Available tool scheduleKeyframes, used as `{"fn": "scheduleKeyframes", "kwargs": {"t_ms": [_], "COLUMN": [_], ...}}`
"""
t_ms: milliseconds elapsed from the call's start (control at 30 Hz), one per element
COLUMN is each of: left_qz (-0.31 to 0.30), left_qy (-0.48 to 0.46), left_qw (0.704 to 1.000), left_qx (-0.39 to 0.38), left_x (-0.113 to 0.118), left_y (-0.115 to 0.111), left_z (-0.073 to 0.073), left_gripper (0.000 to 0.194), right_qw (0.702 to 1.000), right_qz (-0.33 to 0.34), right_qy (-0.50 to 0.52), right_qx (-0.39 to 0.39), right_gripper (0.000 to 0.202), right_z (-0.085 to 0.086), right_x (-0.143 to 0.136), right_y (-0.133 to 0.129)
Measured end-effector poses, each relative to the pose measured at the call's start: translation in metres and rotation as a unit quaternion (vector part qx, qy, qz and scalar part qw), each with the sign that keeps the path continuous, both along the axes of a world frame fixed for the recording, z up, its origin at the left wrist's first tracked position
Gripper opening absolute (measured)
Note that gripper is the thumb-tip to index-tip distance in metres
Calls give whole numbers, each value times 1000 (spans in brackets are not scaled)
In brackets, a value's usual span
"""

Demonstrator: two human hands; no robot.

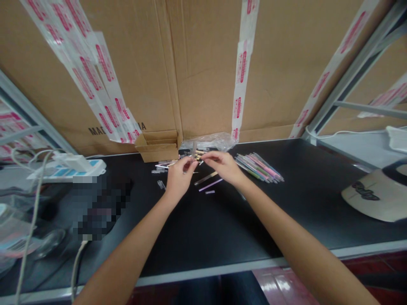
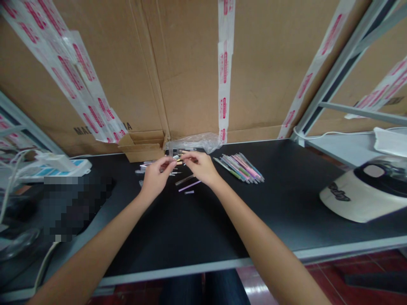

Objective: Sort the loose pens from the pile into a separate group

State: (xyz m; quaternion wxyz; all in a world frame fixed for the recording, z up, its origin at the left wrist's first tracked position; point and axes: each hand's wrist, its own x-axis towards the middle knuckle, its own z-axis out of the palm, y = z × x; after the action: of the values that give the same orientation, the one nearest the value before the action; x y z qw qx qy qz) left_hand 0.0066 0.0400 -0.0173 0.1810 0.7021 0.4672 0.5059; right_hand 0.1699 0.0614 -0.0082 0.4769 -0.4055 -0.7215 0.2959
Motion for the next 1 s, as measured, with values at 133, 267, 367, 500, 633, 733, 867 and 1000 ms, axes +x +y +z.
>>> {"fn": "scheduleKeyframes", "kwargs": {"t_ms": [133, 267, 367, 500, 633, 733, 867, 1000], "left_qz": [45, 59, 58, 48, 42, 33, 20, -2], "left_qy": [-48, -67, -66, -69, -81, -109, -160, -198], "left_qw": [998, 996, 996, 996, 996, 993, 986, 979], "left_qx": [16, 9, -3, -2, -8, -28, -40, -55], "left_x": [-6, -7, -7, -8, -9, -9, -9, -9], "left_y": [2, 4, 4, 5, 8, 10, 13, 14], "left_z": [5, 6, 5, 4, 0, -2, -3, -5], "left_gripper": [18, 18, 19, 20, 20, 21, 21, 22], "right_qw": [976, 944, 924, 913, 896, 886, 905, 962], "right_qz": [-2, -10, -29, -56, -61, -69, -124, -146], "right_qy": [-212, -319, -375, -401, -437, -455, -406, -229], "right_qx": [50, 87, 76, 47, 48, 59, 38, -29], "right_gripper": [23, 22, 20, 20, 18, 24, 26, 21], "right_z": [-7, -8, -11, -14, -17, -16, -10, -6], "right_x": [-20, -39, -43, -41, -41, -40, -31, -12], "right_y": [-5, -6, -2, 1, -2, -4, 0, 14]}}
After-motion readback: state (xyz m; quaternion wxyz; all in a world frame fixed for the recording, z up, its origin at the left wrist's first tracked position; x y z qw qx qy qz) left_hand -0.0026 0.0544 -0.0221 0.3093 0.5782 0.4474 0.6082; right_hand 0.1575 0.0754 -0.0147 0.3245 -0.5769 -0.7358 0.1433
